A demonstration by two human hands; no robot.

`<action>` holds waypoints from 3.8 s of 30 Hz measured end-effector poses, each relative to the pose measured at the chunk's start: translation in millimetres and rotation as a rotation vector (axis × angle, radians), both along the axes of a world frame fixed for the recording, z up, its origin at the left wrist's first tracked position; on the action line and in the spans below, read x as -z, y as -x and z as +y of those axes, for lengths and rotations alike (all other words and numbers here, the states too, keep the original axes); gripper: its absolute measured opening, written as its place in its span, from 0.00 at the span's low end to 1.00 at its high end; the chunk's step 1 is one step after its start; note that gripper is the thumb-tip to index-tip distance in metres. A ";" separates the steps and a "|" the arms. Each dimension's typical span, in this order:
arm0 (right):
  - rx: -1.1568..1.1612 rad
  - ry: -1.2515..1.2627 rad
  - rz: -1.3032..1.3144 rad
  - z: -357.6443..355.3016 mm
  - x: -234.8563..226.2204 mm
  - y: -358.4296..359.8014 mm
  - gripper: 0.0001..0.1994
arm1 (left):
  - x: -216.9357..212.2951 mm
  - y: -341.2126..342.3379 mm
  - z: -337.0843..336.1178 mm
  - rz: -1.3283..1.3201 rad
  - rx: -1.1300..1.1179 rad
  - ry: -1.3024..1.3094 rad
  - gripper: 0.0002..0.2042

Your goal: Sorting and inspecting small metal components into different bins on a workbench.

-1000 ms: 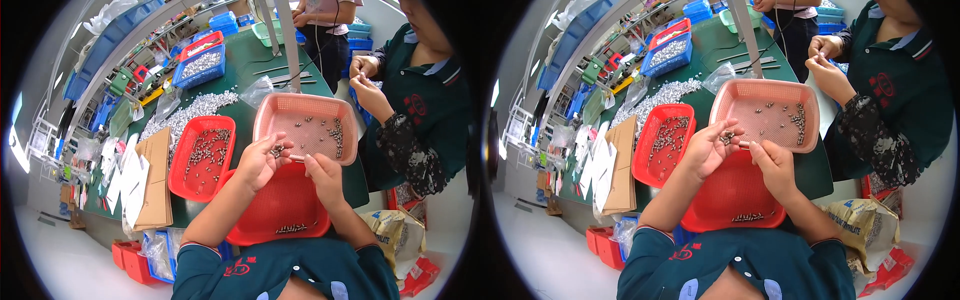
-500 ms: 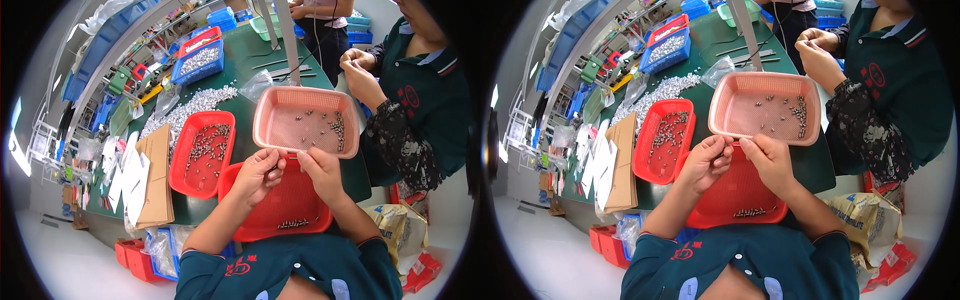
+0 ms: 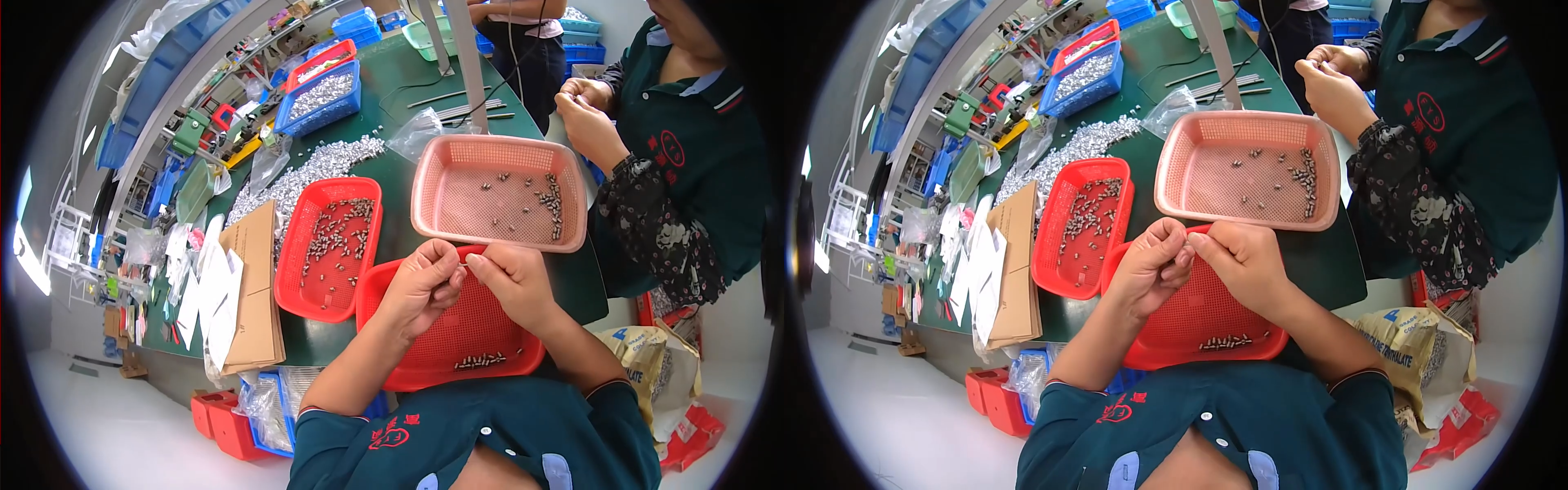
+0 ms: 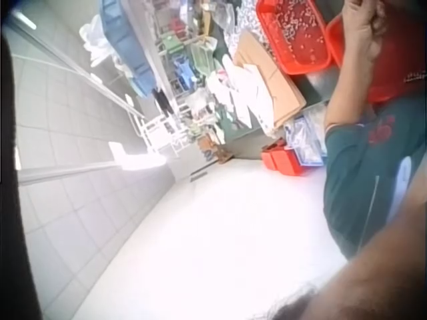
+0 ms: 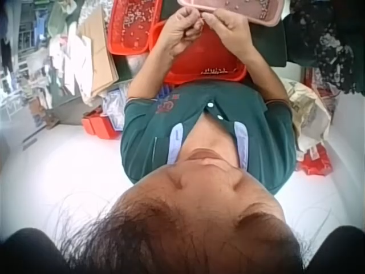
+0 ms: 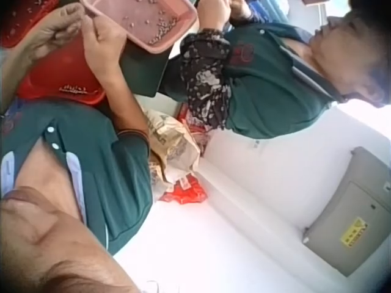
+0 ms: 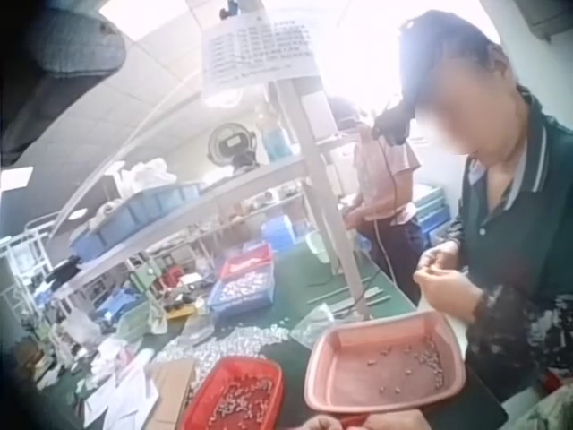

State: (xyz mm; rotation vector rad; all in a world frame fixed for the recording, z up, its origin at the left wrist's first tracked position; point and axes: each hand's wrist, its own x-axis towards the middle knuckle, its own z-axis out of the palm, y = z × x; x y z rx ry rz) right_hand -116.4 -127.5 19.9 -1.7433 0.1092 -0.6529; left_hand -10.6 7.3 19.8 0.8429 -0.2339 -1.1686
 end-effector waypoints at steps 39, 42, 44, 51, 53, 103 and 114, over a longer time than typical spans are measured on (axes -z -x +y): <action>-0.069 0.261 -0.087 -8.0 3.6 -5.4 0.13 | -10.7 4.1 7.6 -0.355 0.047 -0.296 0.15; -0.080 0.276 -0.076 -5.8 2.8 -4.9 0.13 | -9.7 1.9 10.7 -0.328 0.086 -0.295 0.15; -0.086 0.279 -0.081 -4.7 3.3 -6.6 0.13 | -8.6 0.3 13.0 -0.315 0.089 -0.299 0.16; -0.153 -0.055 0.097 -10.3 7.6 -1.1 0.13 | -12.0 4.1 16.2 -0.375 0.107 -0.310 0.11; -0.081 -0.338 0.179 -17.9 -2.9 8.5 0.13 | -9.4 -2.6 25.4 -0.388 0.048 -0.356 0.09; -0.088 0.176 -0.024 0.6 0.3 1.2 0.14 | -9.4 15.7 4.8 -0.155 -0.054 -0.094 0.06; -0.113 0.016 0.088 3.1 6.8 -1.4 0.14 | -21.6 15.9 6.1 -0.114 -0.032 -0.117 0.03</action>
